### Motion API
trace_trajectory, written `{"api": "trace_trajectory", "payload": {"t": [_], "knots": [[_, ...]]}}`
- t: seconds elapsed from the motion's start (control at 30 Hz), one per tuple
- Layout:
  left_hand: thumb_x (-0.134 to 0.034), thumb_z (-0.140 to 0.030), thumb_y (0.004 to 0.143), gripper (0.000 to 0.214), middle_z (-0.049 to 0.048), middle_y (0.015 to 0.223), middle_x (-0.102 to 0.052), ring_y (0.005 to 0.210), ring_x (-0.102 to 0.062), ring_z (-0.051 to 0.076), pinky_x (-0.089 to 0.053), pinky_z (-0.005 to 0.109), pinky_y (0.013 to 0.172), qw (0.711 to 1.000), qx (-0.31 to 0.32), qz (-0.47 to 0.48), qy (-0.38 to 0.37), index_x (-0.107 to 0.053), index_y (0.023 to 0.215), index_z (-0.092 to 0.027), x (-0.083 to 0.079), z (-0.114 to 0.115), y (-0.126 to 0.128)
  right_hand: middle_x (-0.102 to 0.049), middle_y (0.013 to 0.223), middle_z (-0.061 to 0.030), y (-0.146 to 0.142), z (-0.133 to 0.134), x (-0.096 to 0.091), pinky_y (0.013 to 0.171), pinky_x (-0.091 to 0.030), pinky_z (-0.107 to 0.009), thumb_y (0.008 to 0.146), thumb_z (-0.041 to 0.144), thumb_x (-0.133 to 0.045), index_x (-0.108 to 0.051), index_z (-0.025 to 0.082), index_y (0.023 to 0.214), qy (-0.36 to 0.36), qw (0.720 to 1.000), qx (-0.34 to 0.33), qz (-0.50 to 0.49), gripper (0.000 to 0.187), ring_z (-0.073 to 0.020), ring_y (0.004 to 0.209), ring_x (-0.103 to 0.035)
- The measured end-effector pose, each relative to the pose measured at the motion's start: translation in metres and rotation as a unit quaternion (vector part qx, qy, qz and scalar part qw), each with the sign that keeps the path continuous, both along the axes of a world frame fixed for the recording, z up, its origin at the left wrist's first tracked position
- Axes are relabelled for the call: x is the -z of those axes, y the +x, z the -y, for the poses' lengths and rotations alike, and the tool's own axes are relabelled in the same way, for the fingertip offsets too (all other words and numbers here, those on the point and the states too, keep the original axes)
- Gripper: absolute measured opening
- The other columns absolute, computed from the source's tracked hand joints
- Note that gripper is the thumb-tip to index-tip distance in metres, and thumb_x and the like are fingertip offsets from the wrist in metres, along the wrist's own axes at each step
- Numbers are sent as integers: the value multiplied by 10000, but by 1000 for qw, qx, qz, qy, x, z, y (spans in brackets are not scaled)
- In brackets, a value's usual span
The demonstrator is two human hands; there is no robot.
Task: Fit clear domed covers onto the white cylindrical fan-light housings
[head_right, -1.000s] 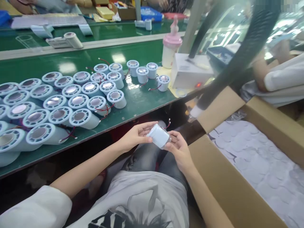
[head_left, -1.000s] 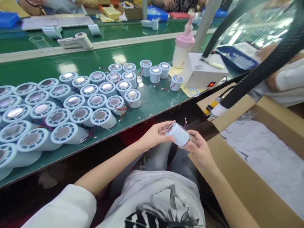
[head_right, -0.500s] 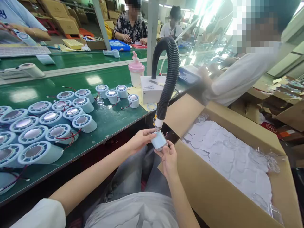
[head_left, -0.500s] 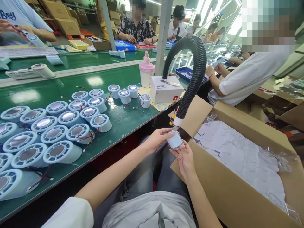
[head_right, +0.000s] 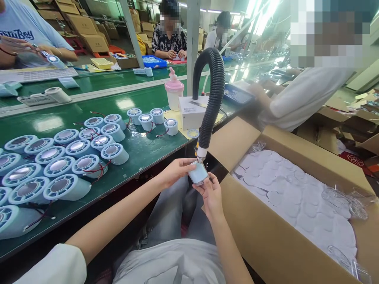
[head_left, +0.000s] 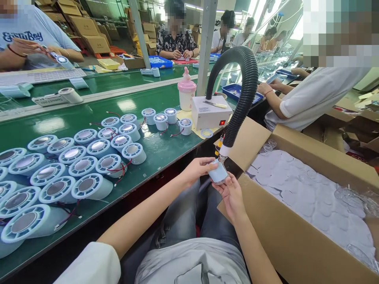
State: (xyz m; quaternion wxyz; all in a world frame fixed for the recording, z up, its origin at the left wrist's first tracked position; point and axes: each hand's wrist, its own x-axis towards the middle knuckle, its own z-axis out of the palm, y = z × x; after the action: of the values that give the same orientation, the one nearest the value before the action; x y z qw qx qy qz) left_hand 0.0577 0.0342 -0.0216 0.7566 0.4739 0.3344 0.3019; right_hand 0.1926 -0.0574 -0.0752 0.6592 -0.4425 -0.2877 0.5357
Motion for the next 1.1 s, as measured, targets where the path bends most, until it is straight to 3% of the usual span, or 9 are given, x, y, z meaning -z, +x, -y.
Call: {"api": "trace_trajectory", "payload": {"t": [0.1,0.2,0.37,0.47,0.73,0.93,1.1], "knots": [[-900,-291,571,729,145,1229,-662,1121,-620,254,-442,393,1000,1000,21,-1,11,-639,1237,-148,3,16,-18,-718,998,-38,7,15,-3,788,-583,-353,740,444,-792,-563,236,1031,17,998,-29,51,426,-197,883,-693],[-901,-176,546,835,126,1304,-619,1146,-611,250,-473,384,978,997,70,-12,35,-576,1314,-216,3,43,-44,-709,1155,-75,16,34,-13,874,-568,-371,639,266,-881,-634,226,998,28,989,-96,111,437,-245,1047,-668],[-844,-185,661,711,113,1342,-588,1168,-602,235,-492,354,986,982,100,-33,156,-575,1317,-242,-8,79,-74,-638,1317,-78,25,52,-41,980,-545,-401,737,195,-818,-613,264,1114,137,914,-236,301,436,-249,1214,-601],[-853,-187,651,720,102,1354,-584,1241,-561,265,-484,374,1018,977,73,-35,197,-586,1315,-269,-14,91,-83,-627,1329,-73,22,53,-56,960,-561,-374,756,201,-809,-594,281,1146,140,898,-261,326,452,-243,1200,-610],[-847,-185,664,754,85,1426,-540,1331,-491,277,-465,380,1059,960,63,-29,272,-560,1348,-319,-23,101,-94,-650,1190,13,17,51,-76,883,-564,-244,803,279,-778,-605,352,1148,55,908,-328,256,393,-154,1048,-638],[-851,-238,667,746,92,1421,-549,1334,-490,293,-403,421,1114,942,69,-71,319,-561,1351,-300,-25,101,-96,-674,975,-14,14,51,-80,712,-553,-225,830,382,-740,-584,281,1123,-54,921,-359,142,346,-151,851,-635],[-846,-256,674,761,108,1436,-534,1339,-487,304,-380,441,1133,937,82,-65,332,-542,1371,-283,-25,101,-98,-641,789,21,7,50,-79,632,-562,-234,805,436,-750,-582,241,1027,-111,924,-359,70,339,-131,695,-629]]}}
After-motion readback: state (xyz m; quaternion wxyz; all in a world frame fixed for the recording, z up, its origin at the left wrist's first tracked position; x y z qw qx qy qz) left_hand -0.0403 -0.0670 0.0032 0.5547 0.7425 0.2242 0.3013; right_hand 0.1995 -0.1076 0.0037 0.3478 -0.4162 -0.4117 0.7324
